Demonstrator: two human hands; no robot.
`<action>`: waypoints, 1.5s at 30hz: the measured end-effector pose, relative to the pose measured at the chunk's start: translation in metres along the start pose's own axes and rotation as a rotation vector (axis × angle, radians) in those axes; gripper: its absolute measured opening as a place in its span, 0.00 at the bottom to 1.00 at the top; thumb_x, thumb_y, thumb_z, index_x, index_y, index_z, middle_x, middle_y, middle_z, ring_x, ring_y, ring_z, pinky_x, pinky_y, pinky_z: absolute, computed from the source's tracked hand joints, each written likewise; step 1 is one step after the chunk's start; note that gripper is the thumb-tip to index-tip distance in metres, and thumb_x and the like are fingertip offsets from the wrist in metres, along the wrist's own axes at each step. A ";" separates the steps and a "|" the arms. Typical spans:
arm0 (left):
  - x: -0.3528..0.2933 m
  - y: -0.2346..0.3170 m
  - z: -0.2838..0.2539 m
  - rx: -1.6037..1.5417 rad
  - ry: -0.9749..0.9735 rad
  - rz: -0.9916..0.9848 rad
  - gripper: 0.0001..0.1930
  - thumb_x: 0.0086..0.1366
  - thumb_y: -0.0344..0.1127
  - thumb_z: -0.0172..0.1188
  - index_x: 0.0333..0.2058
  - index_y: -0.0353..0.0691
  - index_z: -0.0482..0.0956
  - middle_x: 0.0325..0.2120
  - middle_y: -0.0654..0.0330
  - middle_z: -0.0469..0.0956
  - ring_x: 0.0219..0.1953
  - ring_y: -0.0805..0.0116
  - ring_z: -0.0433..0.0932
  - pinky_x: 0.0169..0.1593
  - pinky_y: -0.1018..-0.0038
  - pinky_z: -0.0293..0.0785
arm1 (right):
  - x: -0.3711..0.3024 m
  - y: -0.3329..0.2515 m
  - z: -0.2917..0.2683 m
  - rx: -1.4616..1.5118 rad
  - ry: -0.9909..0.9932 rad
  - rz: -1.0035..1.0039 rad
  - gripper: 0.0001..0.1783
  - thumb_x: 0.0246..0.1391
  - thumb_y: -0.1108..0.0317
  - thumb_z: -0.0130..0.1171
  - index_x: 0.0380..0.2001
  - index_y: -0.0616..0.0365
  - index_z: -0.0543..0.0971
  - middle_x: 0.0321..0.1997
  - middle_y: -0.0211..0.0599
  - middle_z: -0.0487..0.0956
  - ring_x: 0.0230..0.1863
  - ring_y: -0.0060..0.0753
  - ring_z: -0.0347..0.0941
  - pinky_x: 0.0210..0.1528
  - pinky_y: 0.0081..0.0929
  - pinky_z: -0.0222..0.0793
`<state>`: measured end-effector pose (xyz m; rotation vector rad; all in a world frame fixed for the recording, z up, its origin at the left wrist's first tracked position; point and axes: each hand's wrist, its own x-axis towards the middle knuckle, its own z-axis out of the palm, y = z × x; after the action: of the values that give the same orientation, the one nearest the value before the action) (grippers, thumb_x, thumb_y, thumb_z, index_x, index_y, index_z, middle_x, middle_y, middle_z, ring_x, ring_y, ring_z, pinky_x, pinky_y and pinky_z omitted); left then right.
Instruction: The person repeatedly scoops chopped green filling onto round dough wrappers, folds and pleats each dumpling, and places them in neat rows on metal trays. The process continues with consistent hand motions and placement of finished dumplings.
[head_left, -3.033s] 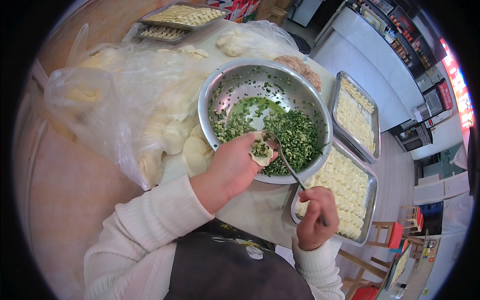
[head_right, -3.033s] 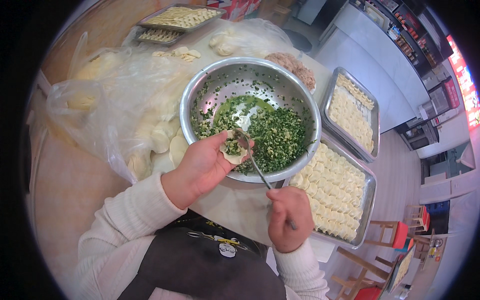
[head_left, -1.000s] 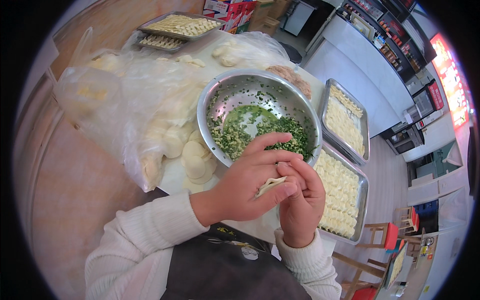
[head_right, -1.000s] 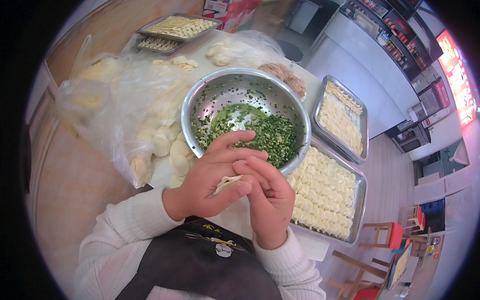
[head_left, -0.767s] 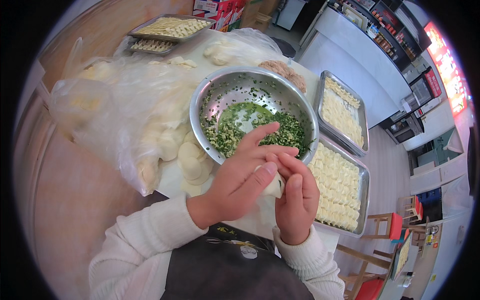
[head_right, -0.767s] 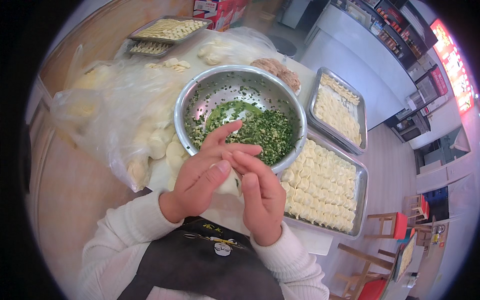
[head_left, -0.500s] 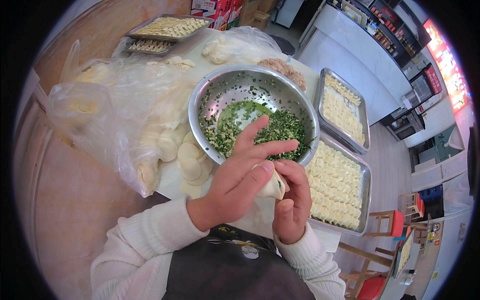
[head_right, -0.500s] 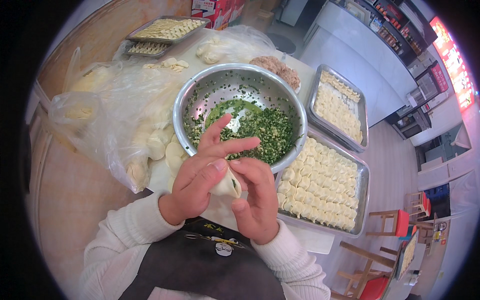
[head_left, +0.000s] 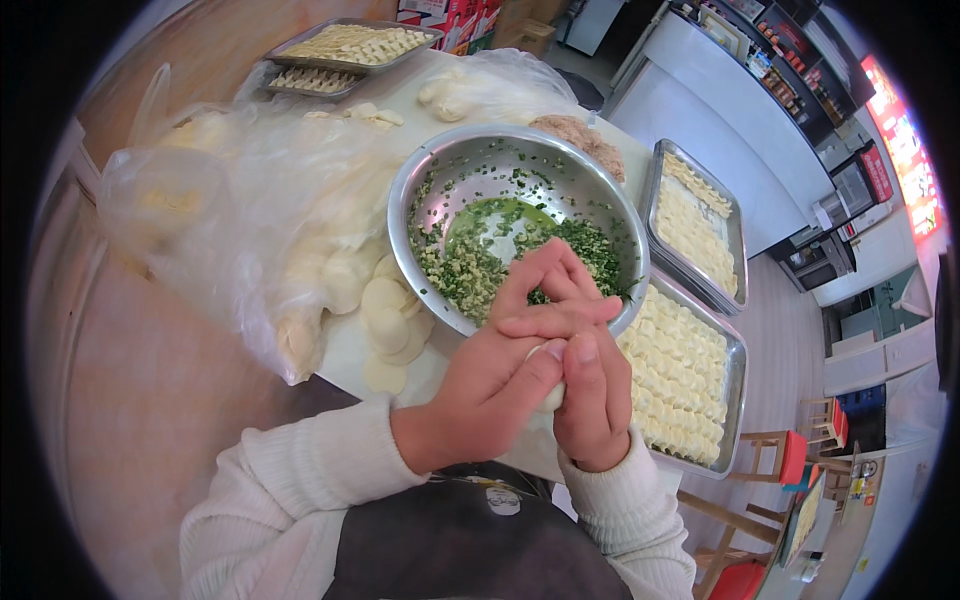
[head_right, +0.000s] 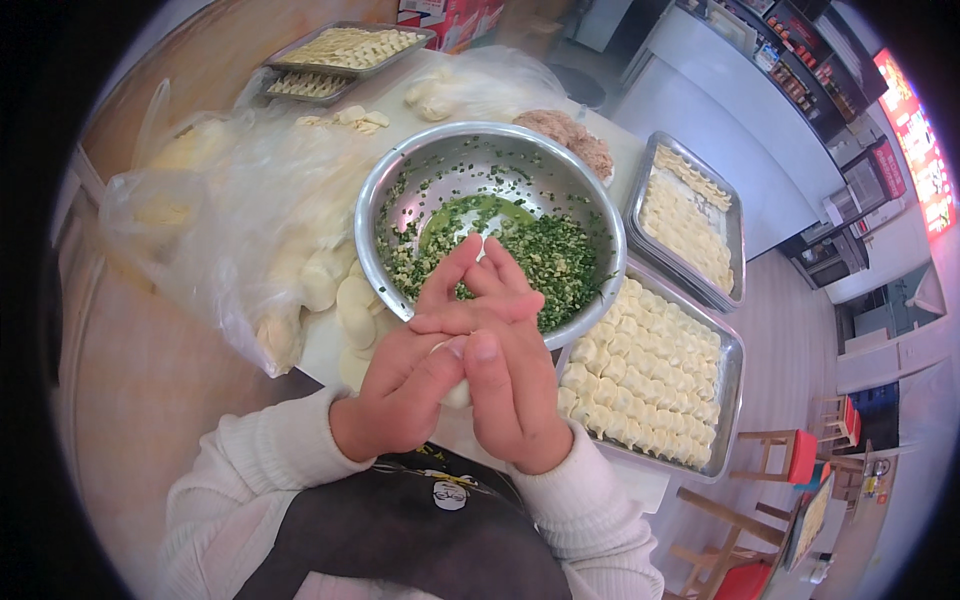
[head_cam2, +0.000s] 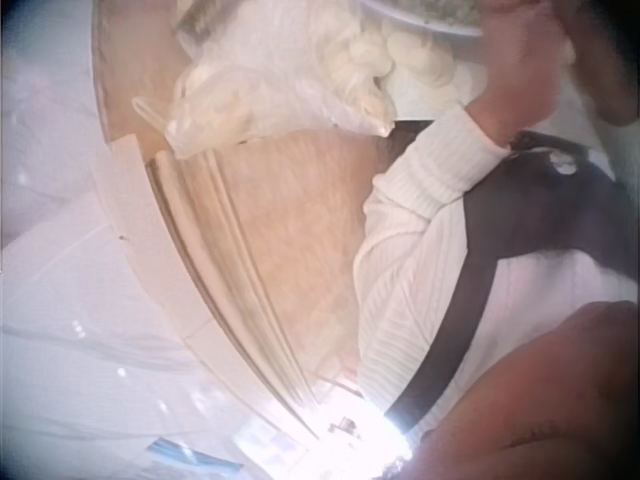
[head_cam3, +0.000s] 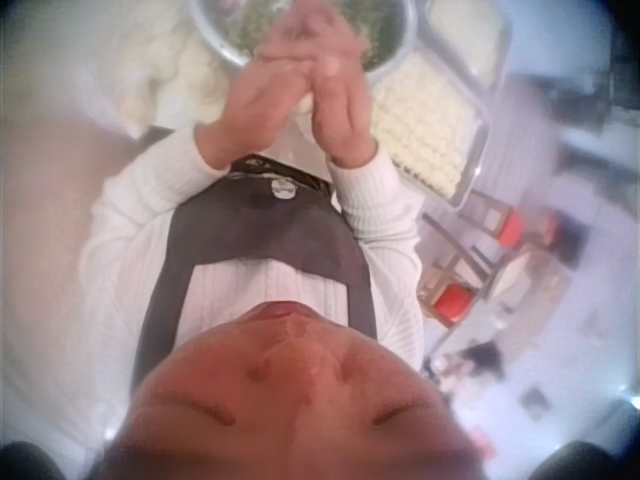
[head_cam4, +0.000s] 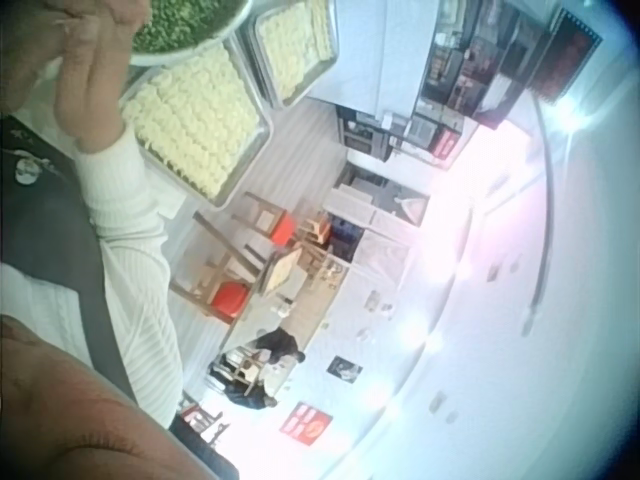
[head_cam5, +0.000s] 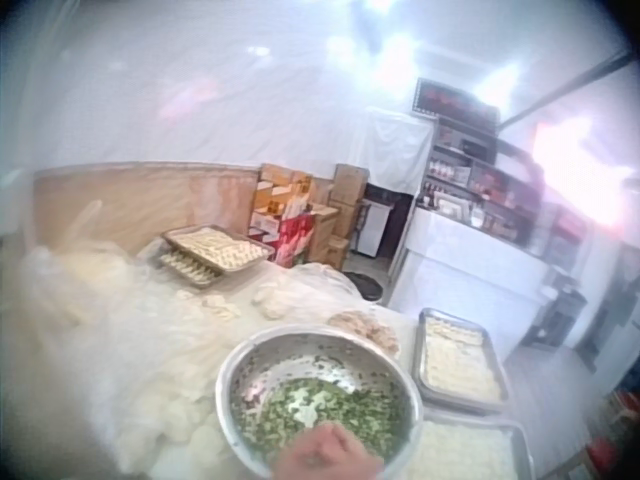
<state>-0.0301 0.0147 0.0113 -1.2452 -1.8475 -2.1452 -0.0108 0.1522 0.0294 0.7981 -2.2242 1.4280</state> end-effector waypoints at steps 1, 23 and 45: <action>0.000 0.001 0.003 -0.038 0.039 0.012 0.17 0.63 0.26 0.42 0.45 0.26 0.76 0.65 0.47 0.52 0.67 0.53 0.53 0.67 0.59 0.53 | 0.000 -0.001 0.001 -0.051 0.019 -0.022 0.27 0.65 0.54 0.35 0.41 0.63 0.79 0.53 0.51 0.75 0.65 0.57 0.59 0.66 0.48 0.50; -0.008 -0.039 -0.023 0.636 -0.067 0.151 0.36 0.65 0.69 0.37 0.50 0.42 0.75 0.55 0.49 0.67 0.64 0.42 0.54 0.67 0.44 0.35 | -0.034 0.012 0.022 0.884 0.303 0.574 0.26 0.65 0.49 0.45 0.54 0.60 0.68 0.55 0.40 0.71 0.57 0.32 0.67 0.59 0.33 0.61; -0.006 -0.006 -0.014 0.211 0.119 -0.162 0.09 0.67 0.35 0.54 0.33 0.39 0.79 0.47 0.60 0.77 0.63 0.56 0.59 0.65 0.60 0.52 | -0.039 -0.010 0.009 0.532 0.432 0.516 0.16 0.66 0.65 0.48 0.51 0.64 0.72 0.42 0.34 0.77 0.40 0.20 0.71 0.41 0.20 0.69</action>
<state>-0.0366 0.0021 0.0039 -0.9353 -2.1214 -1.9815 0.0249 0.1509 0.0096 0.0080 -1.7930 2.2356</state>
